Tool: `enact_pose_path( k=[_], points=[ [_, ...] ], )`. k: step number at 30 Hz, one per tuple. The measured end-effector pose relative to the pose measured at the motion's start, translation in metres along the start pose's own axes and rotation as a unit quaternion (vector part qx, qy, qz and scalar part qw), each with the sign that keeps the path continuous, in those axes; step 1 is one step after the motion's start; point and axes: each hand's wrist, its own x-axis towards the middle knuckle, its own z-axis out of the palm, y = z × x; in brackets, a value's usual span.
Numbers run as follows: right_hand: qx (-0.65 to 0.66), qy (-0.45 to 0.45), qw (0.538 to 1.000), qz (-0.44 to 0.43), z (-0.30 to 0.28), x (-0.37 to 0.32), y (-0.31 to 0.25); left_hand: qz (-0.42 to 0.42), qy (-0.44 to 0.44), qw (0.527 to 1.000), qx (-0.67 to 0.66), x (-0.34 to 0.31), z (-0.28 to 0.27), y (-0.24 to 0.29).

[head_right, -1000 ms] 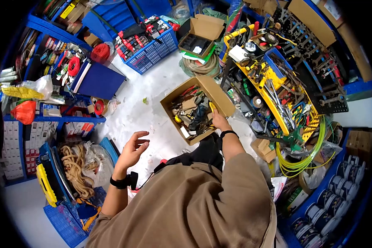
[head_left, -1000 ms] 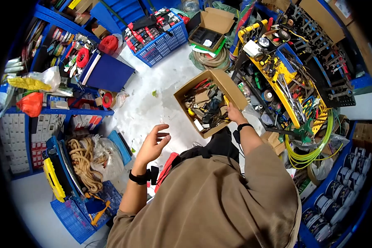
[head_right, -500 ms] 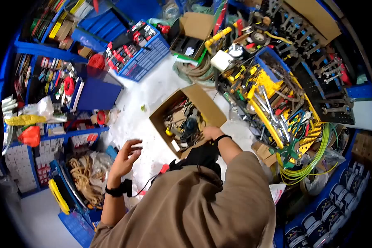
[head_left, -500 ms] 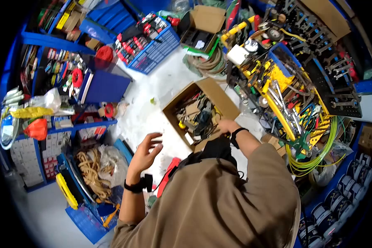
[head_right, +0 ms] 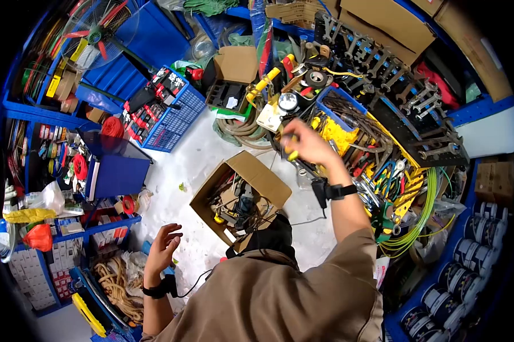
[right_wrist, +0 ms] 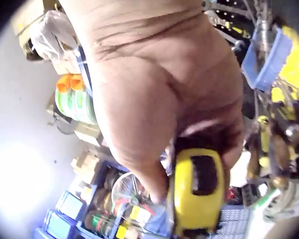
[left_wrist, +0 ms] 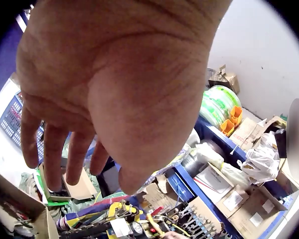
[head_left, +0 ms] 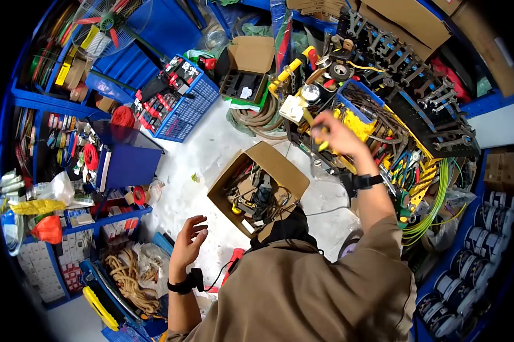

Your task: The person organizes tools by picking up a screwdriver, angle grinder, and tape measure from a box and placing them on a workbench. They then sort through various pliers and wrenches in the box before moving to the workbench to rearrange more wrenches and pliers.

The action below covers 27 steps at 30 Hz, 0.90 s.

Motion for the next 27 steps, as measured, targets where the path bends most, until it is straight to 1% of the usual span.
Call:
enact_pose_path(
  k=[1,2,3,4,6,8,10,12,14,16,18,20,22,24,25,27],
  points=[
    [0.069,0.065,0.995,-0.027,-0.014,0.011,0.01,0.002,-0.003,1.0,0.0,0.005,0.0,0.003],
    [0.107,0.104,0.988,-0.03,-0.031,0.016,-0.005,0.004,-0.013,1.0,-0.005,0.01,0.001,0.004],
    [0.114,0.169,0.979,-0.025,-0.042,0.024,-0.01,0.006,-0.021,1.0,-0.011,0.014,0.002,0.006],
    [0.134,0.212,0.968,-0.019,-0.053,0.033,-0.011,0.009,-0.022,1.0,-0.012,0.017,0.003,0.01],
    [0.231,0.277,0.933,-0.009,-0.065,0.056,0.004,0.016,-0.033,0.999,0.008,0.021,0.005,0.017],
    [0.255,0.351,0.901,-0.005,-0.067,0.081,0.023,0.018,-0.027,0.999,0.004,0.025,0.009,0.018],
    [0.195,0.419,0.887,0.016,-0.064,0.102,0.047,0.016,-0.02,1.0,0.0,0.026,0.013,0.018],
    [0.071,0.471,0.876,0.069,-0.055,0.106,0.03,0.015,-0.023,1.0,0.005,0.025,0.017,0.019],
    [-0.084,0.524,0.847,0.046,-0.049,0.118,0.044,0.013,-0.019,1.0,0.008,0.023,0.018,0.02],
    [-0.149,0.544,0.825,0.047,-0.042,0.122,0.044,0.012,-0.016,1.0,0.004,0.02,0.019,0.017],
    [-0.153,0.546,0.822,0.055,-0.039,0.125,0.05,0.002,-0.011,1.0,0.006,0.018,0.02,0.014],
    [-0.194,0.584,0.787,0.043,-0.035,0.128,0.059,0.005,0.003,1.0,-0.005,0.015,0.02,0.016],
    [-0.191,0.577,0.793,0.037,-0.032,0.131,0.071,0.006,0.004,1.0,-0.004,0.013,0.019,0.016],
    [-0.149,0.587,0.793,0.06,-0.03,0.133,0.075,0.004,0.002,1.0,0.006,0.012,0.019,0.015],
    [-0.129,0.566,0.811,0.069,-0.031,0.131,0.075,0.003,0.003,1.0,0.006,0.012,0.02,0.015],
    [-0.114,0.56,0.819,0.052,-0.031,0.129,0.074,0.002,0.0,1.0,0.002,0.012,0.022,0.017]
  ],
)
